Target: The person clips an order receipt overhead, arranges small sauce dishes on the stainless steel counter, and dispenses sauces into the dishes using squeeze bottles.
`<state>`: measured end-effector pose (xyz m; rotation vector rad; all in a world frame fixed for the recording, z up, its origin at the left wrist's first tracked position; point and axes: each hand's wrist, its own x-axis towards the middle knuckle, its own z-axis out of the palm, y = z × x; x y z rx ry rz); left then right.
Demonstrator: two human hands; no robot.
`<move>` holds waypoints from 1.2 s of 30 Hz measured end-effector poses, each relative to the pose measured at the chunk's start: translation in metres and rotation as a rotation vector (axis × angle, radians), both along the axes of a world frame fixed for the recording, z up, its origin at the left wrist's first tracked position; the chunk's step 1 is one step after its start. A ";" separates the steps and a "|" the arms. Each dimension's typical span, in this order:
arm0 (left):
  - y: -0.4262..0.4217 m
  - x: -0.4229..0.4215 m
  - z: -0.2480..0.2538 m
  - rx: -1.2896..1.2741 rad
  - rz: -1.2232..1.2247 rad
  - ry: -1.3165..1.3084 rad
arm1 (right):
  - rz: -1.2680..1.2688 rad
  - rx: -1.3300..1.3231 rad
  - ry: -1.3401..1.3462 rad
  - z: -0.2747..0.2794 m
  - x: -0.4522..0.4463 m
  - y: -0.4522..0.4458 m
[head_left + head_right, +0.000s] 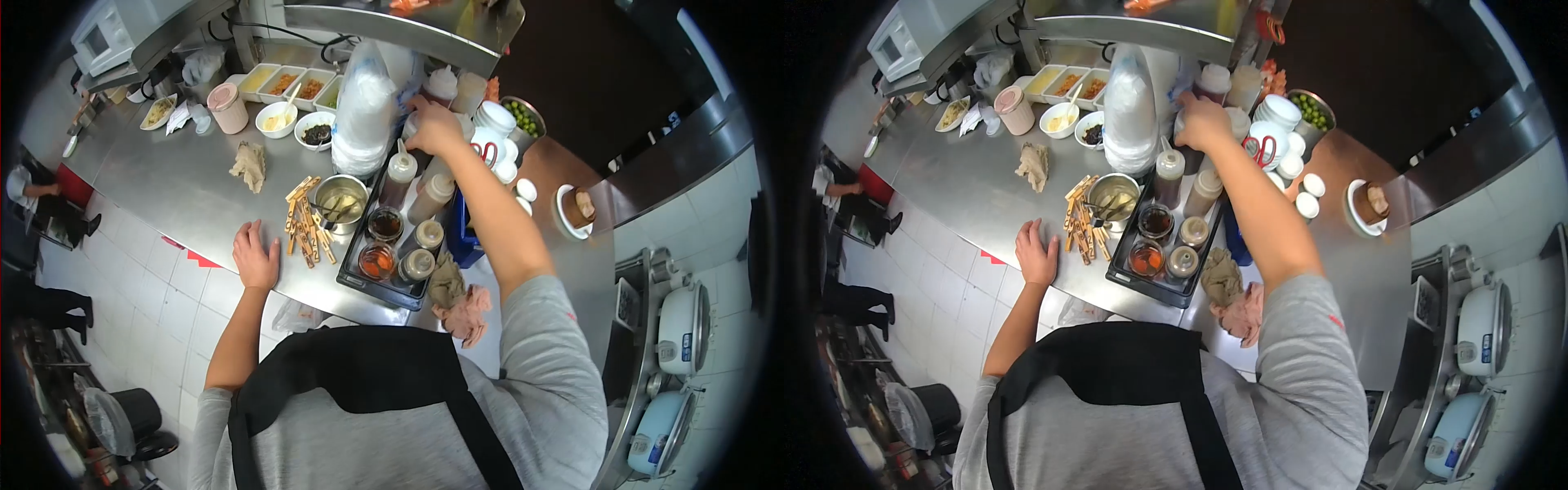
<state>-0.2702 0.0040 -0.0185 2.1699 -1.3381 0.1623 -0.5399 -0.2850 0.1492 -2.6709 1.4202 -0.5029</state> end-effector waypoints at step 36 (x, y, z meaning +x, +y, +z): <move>-0.004 0.000 -0.001 0.044 0.013 0.016 | -0.726 0.070 0.873 -0.103 -0.327 -0.049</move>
